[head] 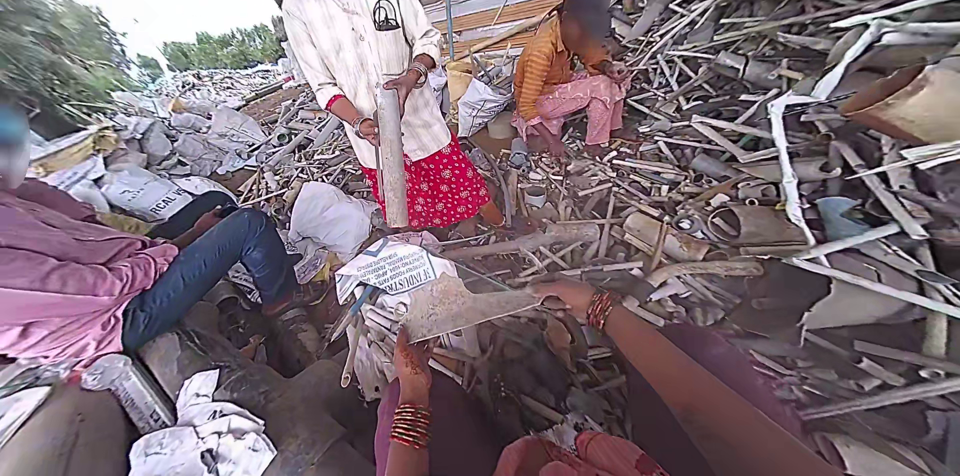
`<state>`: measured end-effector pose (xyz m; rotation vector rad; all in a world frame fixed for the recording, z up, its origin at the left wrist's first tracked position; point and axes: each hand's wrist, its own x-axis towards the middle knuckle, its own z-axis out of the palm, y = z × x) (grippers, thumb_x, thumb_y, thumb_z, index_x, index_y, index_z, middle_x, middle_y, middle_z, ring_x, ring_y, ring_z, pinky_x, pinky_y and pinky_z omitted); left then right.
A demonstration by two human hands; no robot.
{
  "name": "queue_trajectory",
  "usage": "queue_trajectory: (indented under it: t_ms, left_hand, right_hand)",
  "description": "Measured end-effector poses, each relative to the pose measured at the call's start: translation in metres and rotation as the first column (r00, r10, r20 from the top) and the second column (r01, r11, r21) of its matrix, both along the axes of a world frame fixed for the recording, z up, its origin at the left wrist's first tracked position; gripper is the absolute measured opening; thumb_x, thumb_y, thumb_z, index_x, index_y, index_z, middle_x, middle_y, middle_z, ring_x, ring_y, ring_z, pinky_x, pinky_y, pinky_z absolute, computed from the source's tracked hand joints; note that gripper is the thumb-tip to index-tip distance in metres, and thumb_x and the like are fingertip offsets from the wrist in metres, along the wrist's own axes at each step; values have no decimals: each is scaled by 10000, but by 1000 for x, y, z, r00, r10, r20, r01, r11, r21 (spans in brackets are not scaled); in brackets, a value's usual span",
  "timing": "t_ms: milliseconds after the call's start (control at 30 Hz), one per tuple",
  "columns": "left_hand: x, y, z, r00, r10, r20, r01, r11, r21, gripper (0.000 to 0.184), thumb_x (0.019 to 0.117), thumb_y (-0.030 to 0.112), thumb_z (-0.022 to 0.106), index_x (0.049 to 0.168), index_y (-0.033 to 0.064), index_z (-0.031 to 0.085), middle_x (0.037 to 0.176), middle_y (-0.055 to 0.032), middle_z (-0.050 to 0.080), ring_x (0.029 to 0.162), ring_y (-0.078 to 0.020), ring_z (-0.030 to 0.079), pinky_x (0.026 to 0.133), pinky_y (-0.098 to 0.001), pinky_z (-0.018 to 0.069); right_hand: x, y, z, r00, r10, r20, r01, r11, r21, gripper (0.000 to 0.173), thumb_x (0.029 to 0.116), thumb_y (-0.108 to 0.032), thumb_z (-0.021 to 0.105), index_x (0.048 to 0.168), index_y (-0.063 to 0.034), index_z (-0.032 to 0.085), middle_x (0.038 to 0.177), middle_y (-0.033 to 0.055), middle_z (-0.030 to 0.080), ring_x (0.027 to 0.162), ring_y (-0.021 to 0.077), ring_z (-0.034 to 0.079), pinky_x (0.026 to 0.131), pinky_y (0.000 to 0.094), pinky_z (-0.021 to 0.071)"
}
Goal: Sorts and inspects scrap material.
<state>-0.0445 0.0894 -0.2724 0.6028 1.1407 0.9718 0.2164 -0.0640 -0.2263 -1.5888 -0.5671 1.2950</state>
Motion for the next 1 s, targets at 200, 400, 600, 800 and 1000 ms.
queue_trajectory:
  t_ms: [200,400,600,800,1000]
  left_hand:
    - [-8,-2,-8,999,45,7,-45,998,43,456,1124,337,283,1383,14,473,1171,-186,588,871,-208,568,711,-361,478]
    - [-16,-11,0,993,13,115,-23,995,92,478,1123,368,262,1382,21,464,1128,-155,602,860,-184,597,715,-341,504]
    - [-19,-26,5,891,-302,339,210,936,281,711,1067,519,-34,1332,72,452,990,-52,758,719,-153,723,612,-278,577]
    - [5,-89,46,834,-550,49,545,834,88,286,1116,102,235,1226,31,490,906,-40,599,757,-100,594,711,-261,515]
    - [6,-159,147,848,-519,105,523,852,-11,512,1074,65,6,1268,-119,443,1035,-170,610,901,-126,594,832,-236,473]
  right_hand:
    - [-16,-9,-12,958,288,0,-288,956,-52,160,1068,-160,532,1187,-70,592,750,-6,674,472,-5,464,436,162,350]
    - [-12,-24,4,889,458,-8,-458,889,-12,126,1032,-141,523,1151,-133,562,805,-40,682,497,-28,468,462,147,375]
    - [-27,-32,6,947,253,-197,-209,953,219,157,1037,-81,454,1134,-134,565,700,-47,617,478,-1,483,460,149,418]
    - [-126,-18,19,917,203,-343,-134,968,213,83,1099,-119,430,1125,-129,508,757,-31,601,502,3,445,483,159,401]
    - [-172,-32,-5,734,436,-521,-255,887,384,127,1071,-174,448,1116,-181,567,797,-43,631,525,2,481,502,152,433]
